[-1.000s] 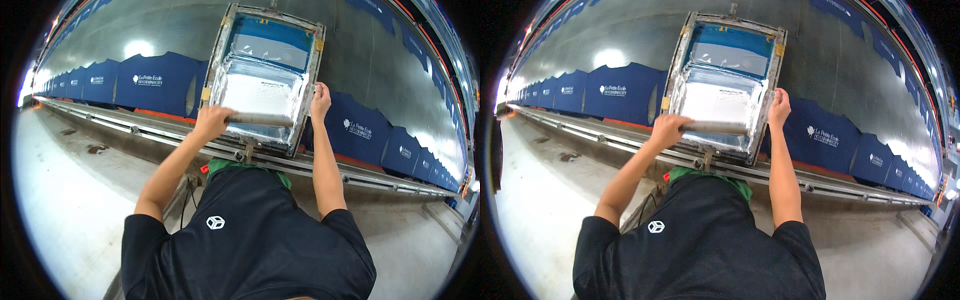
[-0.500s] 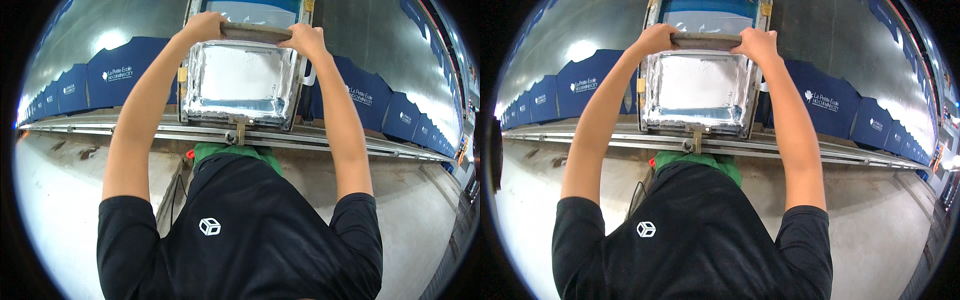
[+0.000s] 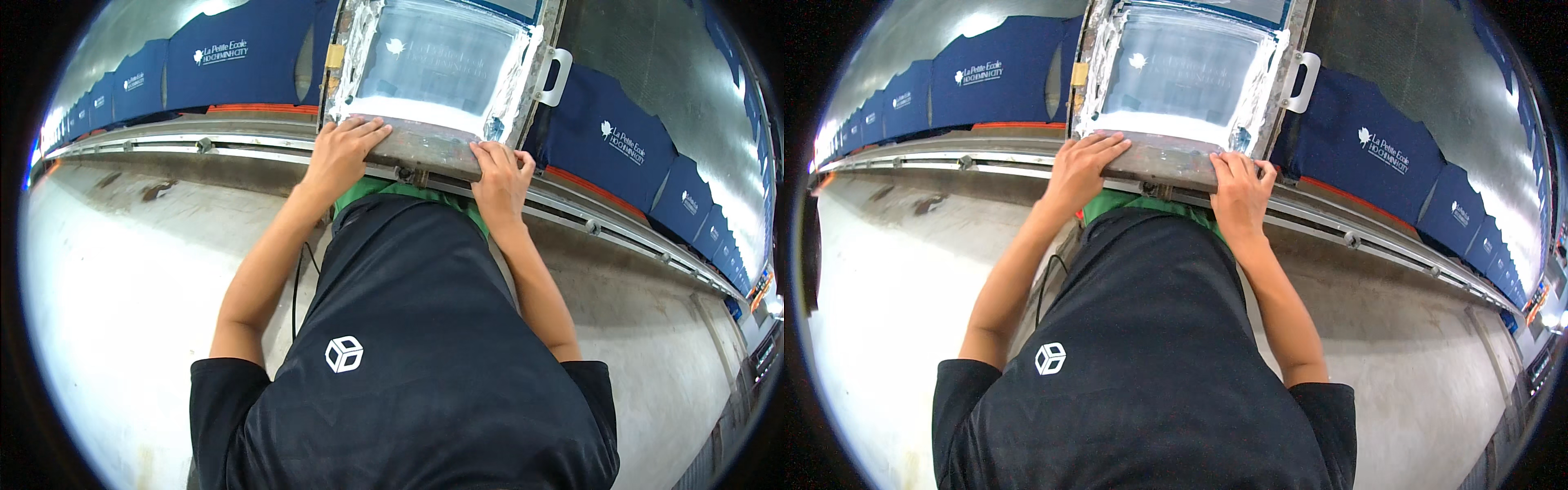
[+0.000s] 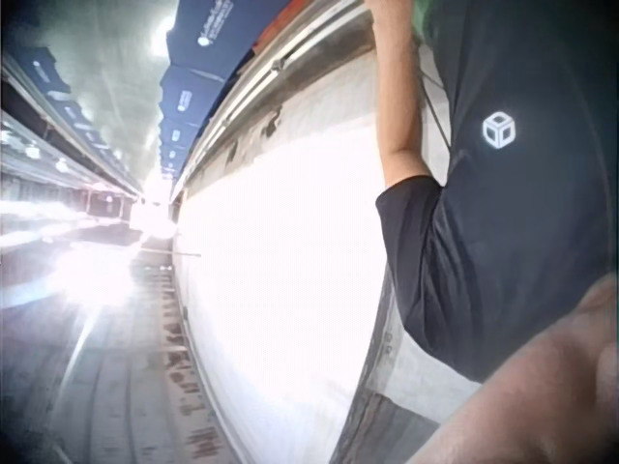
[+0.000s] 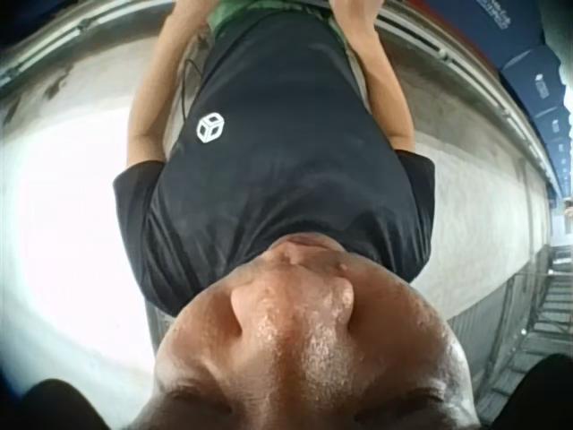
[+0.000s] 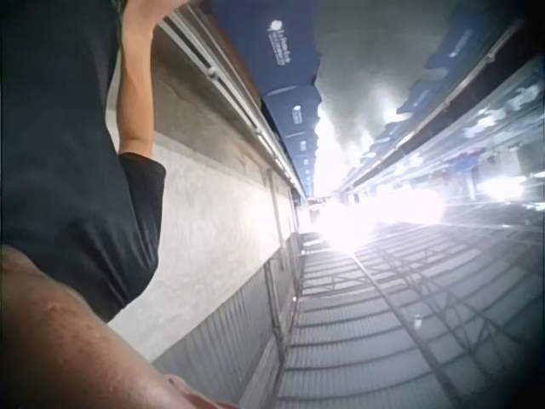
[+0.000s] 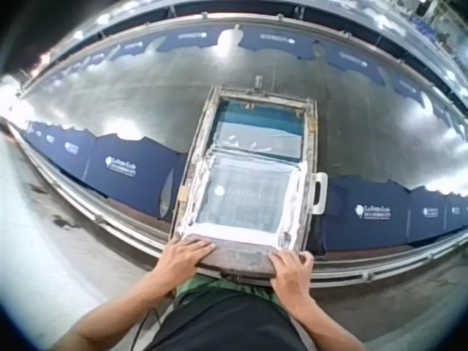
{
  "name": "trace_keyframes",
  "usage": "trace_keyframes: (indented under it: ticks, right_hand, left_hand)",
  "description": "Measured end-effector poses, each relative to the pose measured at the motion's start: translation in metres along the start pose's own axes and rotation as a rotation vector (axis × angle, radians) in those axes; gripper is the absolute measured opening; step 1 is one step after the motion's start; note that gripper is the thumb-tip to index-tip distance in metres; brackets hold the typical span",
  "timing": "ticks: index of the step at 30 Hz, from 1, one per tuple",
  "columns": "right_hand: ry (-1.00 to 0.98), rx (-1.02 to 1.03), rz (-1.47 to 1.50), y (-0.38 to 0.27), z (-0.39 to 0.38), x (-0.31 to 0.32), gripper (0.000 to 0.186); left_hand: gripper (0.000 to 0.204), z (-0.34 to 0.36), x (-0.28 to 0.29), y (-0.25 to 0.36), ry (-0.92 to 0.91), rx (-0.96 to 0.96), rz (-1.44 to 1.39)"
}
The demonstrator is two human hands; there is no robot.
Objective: The person uses a squeegee to spread white ink across a screen printing frame placed over a blue t-shirt. The person repeatedly pulls the squeegee downward to apply the ink, then lifts the frame to reveal the printed logo before moving to the next shirt.
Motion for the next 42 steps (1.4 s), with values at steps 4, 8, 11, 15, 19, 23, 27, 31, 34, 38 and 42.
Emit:
trace_keyframes:
  ticks: [4,8,11,15,19,23,27,31,34,38,42]
  right_hand:
    - [-0.165,0.048,-0.079,0.031,0.068,0.035,0.037]
    - [-0.293,0.025,-0.291,0.089,0.204,0.041,0.048]
    - [-0.231,-0.053,-0.285,0.107,0.232,0.036,0.052]
    - [-0.252,-0.173,-0.124,0.090,0.191,0.013,0.042]
    - [-0.051,-0.110,-0.026,0.036,0.096,0.006,0.037]
    - [-0.054,-0.084,-0.001,0.030,0.091,0.011,0.030]
    - [-0.199,-0.100,-0.160,0.074,0.188,0.050,0.030]
    - [-0.248,-0.127,-0.212,0.102,0.250,0.045,0.032]
    - [-0.155,-0.164,-0.105,0.105,0.230,0.023,0.032]
    - [-0.062,-0.142,-0.018,0.063,0.136,0.004,0.027]
    - [0.035,-0.097,0.063,0.014,0.045,-0.005,0.037]
  left_hand:
    - [0.048,0.073,0.045,-0.014,-0.204,0.039,-0.046]
    - [0.029,0.210,0.085,-0.042,-0.278,-0.060,0.109]
    - [0.029,0.253,0.092,-0.059,-0.163,-0.001,0.118]
    - [0.031,0.208,0.054,-0.060,-0.088,-0.010,0.135]
    - [0.042,0.102,0.026,-0.037,0.103,-0.054,-0.145]
    - [0.036,0.097,0.034,-0.030,-0.005,-0.032,-0.076]
    - [0.023,0.200,0.081,-0.040,-0.196,0.065,0.002]
    - [0.028,0.263,0.092,-0.063,-0.002,-0.058,0.062]
    - [0.030,0.253,0.077,-0.062,-0.019,-0.014,0.071]
    - [0.029,0.156,0.040,-0.044,-0.114,0.111,-0.029]
    - [0.041,0.049,0.010,-0.030,0.111,-0.045,-0.142]
Point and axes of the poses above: each hand's wrist, its own z-axis towards the middle knuckle, its own x-axis out of the back of the hand, y = z × x, the point moved 5 cm from there along z, towards the middle knuckle, and after that the axes turned 9 degrees about -z, right-handed, at the moved point
